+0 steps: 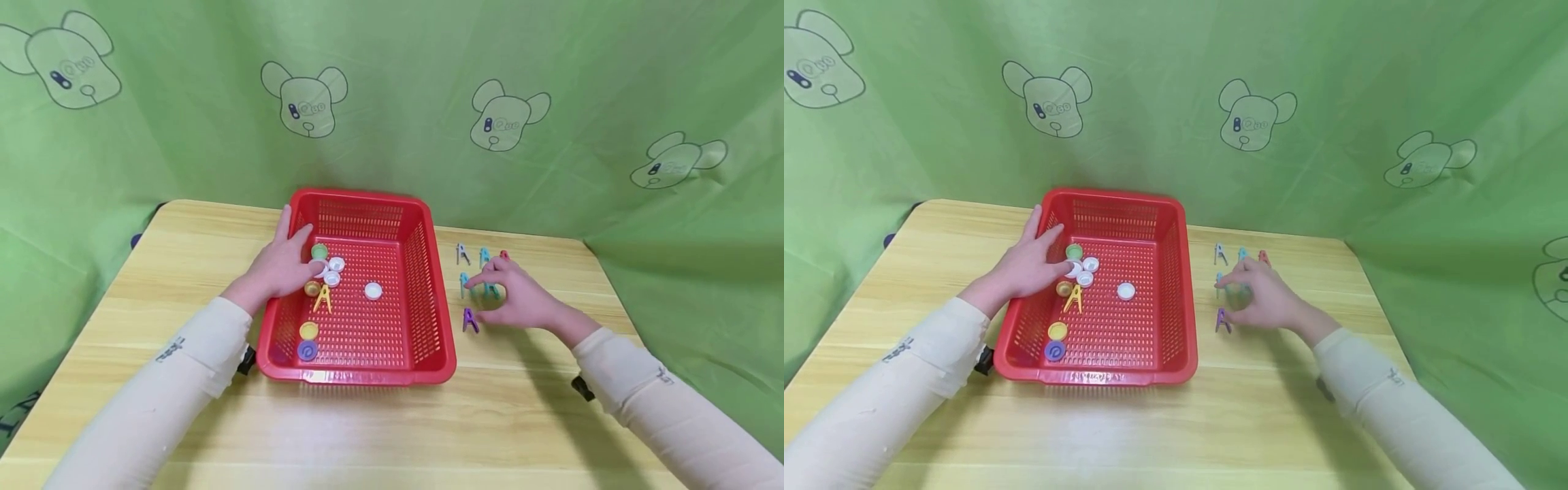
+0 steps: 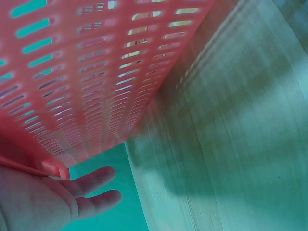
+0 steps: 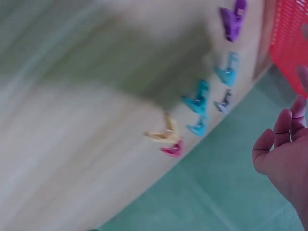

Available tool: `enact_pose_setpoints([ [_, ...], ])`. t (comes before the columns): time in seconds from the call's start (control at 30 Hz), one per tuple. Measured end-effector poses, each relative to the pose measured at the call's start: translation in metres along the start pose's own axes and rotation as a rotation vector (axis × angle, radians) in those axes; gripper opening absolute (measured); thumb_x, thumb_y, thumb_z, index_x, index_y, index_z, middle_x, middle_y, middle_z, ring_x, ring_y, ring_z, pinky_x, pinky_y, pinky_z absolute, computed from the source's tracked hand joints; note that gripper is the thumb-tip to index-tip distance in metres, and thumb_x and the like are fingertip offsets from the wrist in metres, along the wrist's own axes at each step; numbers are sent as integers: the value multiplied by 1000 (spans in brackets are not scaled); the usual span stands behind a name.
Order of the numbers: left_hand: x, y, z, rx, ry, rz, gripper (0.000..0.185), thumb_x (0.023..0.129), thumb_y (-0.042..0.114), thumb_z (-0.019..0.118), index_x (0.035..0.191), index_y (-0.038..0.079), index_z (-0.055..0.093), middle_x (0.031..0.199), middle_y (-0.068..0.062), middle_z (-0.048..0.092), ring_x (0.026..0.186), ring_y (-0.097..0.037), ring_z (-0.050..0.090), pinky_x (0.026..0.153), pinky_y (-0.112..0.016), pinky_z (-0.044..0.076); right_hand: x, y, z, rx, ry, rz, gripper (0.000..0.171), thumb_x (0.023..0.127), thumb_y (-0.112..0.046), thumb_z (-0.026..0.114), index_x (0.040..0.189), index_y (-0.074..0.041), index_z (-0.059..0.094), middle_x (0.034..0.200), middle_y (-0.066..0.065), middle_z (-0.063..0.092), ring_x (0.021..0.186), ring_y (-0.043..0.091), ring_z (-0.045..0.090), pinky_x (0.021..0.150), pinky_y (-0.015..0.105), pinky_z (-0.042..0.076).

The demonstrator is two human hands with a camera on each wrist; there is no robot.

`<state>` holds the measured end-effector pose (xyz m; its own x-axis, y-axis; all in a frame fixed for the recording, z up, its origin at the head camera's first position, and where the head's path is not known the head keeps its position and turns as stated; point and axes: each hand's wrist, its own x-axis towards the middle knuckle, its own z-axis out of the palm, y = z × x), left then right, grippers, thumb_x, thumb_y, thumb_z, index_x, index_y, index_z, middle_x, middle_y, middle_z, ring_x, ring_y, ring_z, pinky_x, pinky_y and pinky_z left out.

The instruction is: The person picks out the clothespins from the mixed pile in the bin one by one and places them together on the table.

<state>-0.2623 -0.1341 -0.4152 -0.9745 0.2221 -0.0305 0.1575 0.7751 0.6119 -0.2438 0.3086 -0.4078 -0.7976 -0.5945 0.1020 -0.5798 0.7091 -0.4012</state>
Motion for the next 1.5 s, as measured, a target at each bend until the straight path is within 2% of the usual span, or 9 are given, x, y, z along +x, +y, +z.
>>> enact_pose_setpoints([
  [0.23,-1,0,-1,-21,1,-11,84,93,34,67,160,8,24,164,-5,-21,131,-49,42,84,-54,55,24,-26,-17,38,30,-55,47,72,-24,90,115,-13,74,96,1,49,94,20,46,80,41,41],
  [0.5,-1,0,0,-17,-3,-6,84,93,34,66,160,9,23,164,-5,-22,133,-48,40,85,-54,55,55,-63,-18,63,48,-85,49,74,-40,88,115,-16,75,98,-1,52,92,17,47,75,39,43],
  [0.67,-1,-1,1,-23,-1,6,83,93,34,66,160,8,23,164,-5,-22,133,-47,41,85,-53,55,76,-82,-12,85,33,-94,47,75,-38,88,116,-19,74,101,5,53,98,18,47,78,41,44],
  [0.83,0,-2,0,-25,4,8,83,93,34,65,160,9,23,164,-4,-23,132,-46,42,82,-52,56,98,-97,-6,107,21,-129,46,76,-37,87,116,-18,74,103,0,52,100,18,48,85,41,45],
  [1.0,0,-2,0,-25,6,11,83,93,33,66,159,8,23,164,-5,-22,132,-46,42,82,-52,56,119,-110,-2,126,18,-123,46,77,-36,87,117,-18,73,101,-2,51,98,16,47,85,39,44],
  [1.33,2,-3,1,-33,6,8,83,93,33,65,160,8,23,164,-2,-24,131,-46,44,81,-52,57,145,-130,3,168,0,-88,43,77,-34,87,114,-18,74,102,-2,52,99,15,47,83,37,47],
  [1.5,2,-3,1,-26,4,11,82,93,33,65,159,8,24,164,-3,-24,131,-47,43,82,-52,56,155,-140,4,189,-13,-88,42,78,-35,86,114,-19,73,105,-3,53,101,13,48,87,36,47],
])
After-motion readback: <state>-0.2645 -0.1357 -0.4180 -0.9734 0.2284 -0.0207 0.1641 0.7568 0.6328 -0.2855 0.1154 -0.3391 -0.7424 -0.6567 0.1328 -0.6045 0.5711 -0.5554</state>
